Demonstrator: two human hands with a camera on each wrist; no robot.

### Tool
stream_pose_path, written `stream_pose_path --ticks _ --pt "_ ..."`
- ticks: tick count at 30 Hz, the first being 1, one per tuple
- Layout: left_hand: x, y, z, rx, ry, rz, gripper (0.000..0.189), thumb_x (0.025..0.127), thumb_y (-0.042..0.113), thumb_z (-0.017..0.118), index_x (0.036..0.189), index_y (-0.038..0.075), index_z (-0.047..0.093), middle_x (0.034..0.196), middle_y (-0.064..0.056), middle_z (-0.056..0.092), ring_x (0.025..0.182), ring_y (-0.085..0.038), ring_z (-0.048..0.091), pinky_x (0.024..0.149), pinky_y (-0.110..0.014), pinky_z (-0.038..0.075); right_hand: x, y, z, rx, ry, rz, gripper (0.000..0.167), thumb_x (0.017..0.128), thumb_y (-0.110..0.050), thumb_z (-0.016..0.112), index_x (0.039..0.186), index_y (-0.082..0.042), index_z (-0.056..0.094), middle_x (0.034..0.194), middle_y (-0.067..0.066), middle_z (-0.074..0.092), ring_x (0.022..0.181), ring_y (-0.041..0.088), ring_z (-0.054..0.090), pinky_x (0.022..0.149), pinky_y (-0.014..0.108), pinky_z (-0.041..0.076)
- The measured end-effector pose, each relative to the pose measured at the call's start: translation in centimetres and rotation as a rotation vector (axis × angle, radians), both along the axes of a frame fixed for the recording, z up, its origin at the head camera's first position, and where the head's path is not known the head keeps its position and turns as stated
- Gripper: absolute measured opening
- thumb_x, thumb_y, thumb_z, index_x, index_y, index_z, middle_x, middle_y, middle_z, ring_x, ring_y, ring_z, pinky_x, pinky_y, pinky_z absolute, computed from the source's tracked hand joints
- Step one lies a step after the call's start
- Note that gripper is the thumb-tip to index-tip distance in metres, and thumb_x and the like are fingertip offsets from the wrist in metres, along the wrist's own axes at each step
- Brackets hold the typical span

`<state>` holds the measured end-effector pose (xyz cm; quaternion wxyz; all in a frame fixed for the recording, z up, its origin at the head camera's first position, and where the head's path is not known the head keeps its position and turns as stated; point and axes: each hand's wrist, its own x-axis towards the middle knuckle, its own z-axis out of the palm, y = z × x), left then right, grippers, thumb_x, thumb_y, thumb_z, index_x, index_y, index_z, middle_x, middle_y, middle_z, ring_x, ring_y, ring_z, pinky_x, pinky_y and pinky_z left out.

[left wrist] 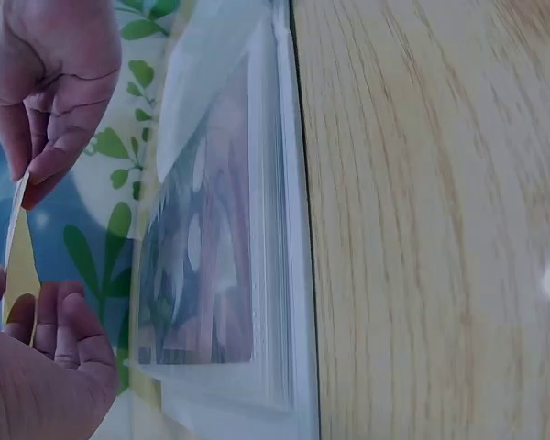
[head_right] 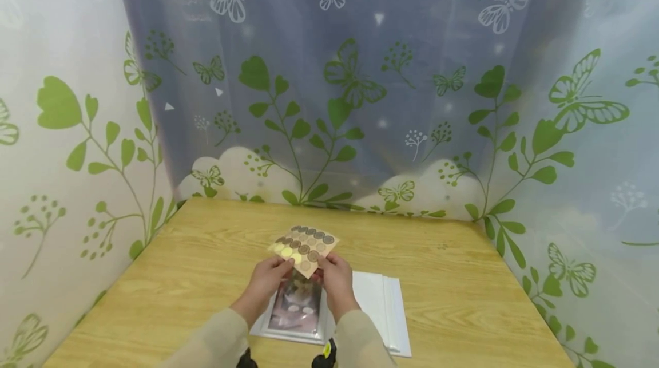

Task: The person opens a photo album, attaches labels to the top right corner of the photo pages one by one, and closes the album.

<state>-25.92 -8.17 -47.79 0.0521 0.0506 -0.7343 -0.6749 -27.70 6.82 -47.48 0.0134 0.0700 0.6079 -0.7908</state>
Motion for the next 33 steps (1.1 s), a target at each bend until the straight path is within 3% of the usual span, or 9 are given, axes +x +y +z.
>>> stream_pose_path --ticks 2,6,13,24,33 --pt "-0.1 0.1 -0.2 0.037 -0.003 0.011 0.021 0.097 0.013 0.063 0.093 -0.006 0.067 0.092 -0.019 0.066 0.087 -0.028 0.063 0.076 -0.042 0.056 0.2 0.1 0.1 0.006 -0.002 0.008 0.019 0.100 -0.004 0.054 0.111 0.011 0.059 0.082 0.004 0.063 0.069 0.011 0.061 0.064 0.022 0.054" --pt "-0.2 0.2 -0.5 0.106 -0.011 0.017 0.017 0.095 0.010 0.064 0.092 -0.006 0.067 0.089 -0.021 0.067 0.080 -0.026 0.063 0.070 -0.038 0.055 0.5 0.3 0.1 0.017 0.006 0.026 0.023 0.098 -0.001 0.054 0.116 0.013 0.057 0.084 0.004 0.063 0.072 0.011 0.061 0.066 0.022 0.055" --pt "0.1 0.5 -0.9 0.267 -0.020 -0.050 0.016 0.093 0.005 0.065 0.097 -0.010 0.067 0.073 -0.006 0.067 0.064 -0.014 0.058 0.061 -0.026 0.050 1.4 0.6 -0.1 0.011 0.015 0.044 0.028 0.099 -0.004 0.056 0.120 0.014 0.055 0.084 0.003 0.063 0.073 0.010 0.061 0.067 0.021 0.055" --pt "1.2 1.3 -0.8 0.285 -0.096 -0.096 0.014 0.095 0.010 0.064 0.093 -0.004 0.067 0.074 -0.009 0.068 0.066 -0.014 0.060 0.064 -0.026 0.053 2.1 1.4 -0.5 0.034 0.010 0.028 0.032 0.099 -0.005 0.056 0.124 0.014 0.054 0.086 0.004 0.064 0.074 0.011 0.062 0.069 0.023 0.056" --pt "1.5 1.9 -0.9 0.342 -0.098 -0.082 0.011 0.094 0.007 0.064 0.088 -0.003 0.066 0.071 -0.006 0.067 0.065 -0.013 0.063 0.063 -0.025 0.054 2.9 2.3 -0.2 0.201 0.051 -0.021 0.038 0.097 -0.003 0.058 0.128 0.017 0.053 0.093 0.014 0.071 0.075 0.015 0.069 0.071 0.029 0.060"
